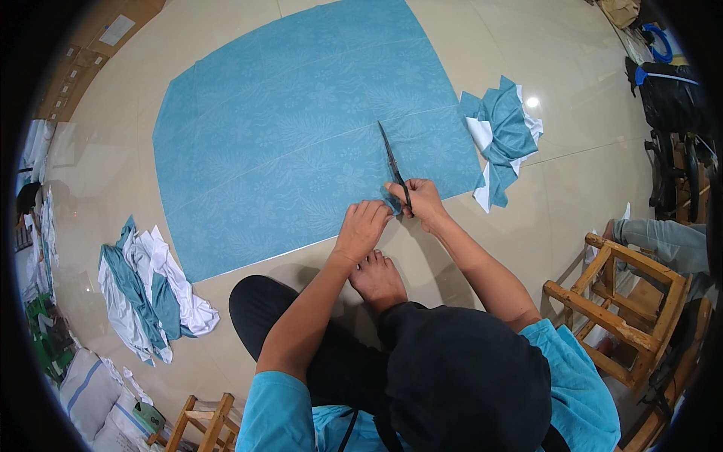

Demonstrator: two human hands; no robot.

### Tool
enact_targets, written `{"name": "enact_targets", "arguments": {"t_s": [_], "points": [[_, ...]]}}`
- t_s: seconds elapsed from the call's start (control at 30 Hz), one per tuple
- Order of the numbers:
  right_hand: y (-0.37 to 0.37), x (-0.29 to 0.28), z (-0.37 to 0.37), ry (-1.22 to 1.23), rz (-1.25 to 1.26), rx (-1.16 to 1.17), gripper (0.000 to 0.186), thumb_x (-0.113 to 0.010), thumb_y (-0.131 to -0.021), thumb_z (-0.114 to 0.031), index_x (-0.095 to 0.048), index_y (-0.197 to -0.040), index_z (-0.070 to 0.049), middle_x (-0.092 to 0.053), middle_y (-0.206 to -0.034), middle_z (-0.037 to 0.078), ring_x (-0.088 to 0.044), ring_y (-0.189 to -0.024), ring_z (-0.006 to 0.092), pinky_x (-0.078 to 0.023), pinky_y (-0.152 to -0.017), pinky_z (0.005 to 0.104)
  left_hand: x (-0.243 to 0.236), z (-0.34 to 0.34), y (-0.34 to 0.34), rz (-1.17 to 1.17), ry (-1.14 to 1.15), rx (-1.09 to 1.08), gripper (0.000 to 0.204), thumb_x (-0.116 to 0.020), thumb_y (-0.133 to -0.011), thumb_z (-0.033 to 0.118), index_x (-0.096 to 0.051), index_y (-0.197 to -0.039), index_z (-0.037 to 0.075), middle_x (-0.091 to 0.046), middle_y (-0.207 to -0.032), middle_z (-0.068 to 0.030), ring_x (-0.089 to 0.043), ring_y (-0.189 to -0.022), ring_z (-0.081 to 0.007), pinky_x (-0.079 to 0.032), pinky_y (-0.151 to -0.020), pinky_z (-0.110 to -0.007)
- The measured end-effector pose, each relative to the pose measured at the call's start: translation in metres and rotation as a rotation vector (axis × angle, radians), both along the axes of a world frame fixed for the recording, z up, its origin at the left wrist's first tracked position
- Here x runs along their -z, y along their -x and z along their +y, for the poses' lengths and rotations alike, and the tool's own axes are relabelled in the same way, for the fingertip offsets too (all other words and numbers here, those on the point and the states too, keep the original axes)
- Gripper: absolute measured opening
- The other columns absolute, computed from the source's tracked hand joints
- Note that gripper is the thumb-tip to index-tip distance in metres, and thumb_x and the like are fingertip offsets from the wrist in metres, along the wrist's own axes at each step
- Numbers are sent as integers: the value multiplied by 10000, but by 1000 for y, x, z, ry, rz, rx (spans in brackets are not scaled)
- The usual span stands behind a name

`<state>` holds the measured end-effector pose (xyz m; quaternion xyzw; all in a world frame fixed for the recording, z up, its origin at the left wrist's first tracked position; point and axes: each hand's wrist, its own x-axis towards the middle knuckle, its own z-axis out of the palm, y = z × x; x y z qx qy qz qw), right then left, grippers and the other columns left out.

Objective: The person sits on the floor and uses scissors to cut a large piece of light blue fabric into smaller rectangular pieces. They repeatedly trim edges and separate sections, leaving cut pieces on the floor.

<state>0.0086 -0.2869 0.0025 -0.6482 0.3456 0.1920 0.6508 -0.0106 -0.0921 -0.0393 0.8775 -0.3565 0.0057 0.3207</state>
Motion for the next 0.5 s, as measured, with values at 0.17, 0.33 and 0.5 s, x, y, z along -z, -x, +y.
{"name": "enact_targets", "arguments": {"t_s": [0.17, 0.33, 0.5], "points": [[0, 1, -1, 1, 1, 3, 427, -926, -840, -333, -610, -786, -51, -595, -660, 30, -522, -491, 113, -377, -427, 285, 2, 0, 0, 5, -2, 2, 149, -731, -987, 176, -667, -1109, 118, -653, -1146, -26, -620, -1063, -254, -450, -872, -427], [1, 2, -1, 1, -1, -3, 420, -926, -844, -321, -617, -784, -43, -595, -660, 30, -521, -491, 114, -374, -427, 287, 2, 0, 0, 17, -15, 4, 153, -734, -981, 170, -668, -1108, 117, -656, -1148, -27, -621, -1073, -256, -450, -880, -428], [1, 1, -1, 6, -7, -13, 417, -921, -847, -350, -614, -773, -77, -568, -643, 3, -521, -476, 99, -371, -426, 266, 2, 0, -1, 16, -1, 0, 156, -736, -975, 166, -670, -1108, 118, -660, -1148, -27, -623, -1073, -256, -449, -882, -426]]}}
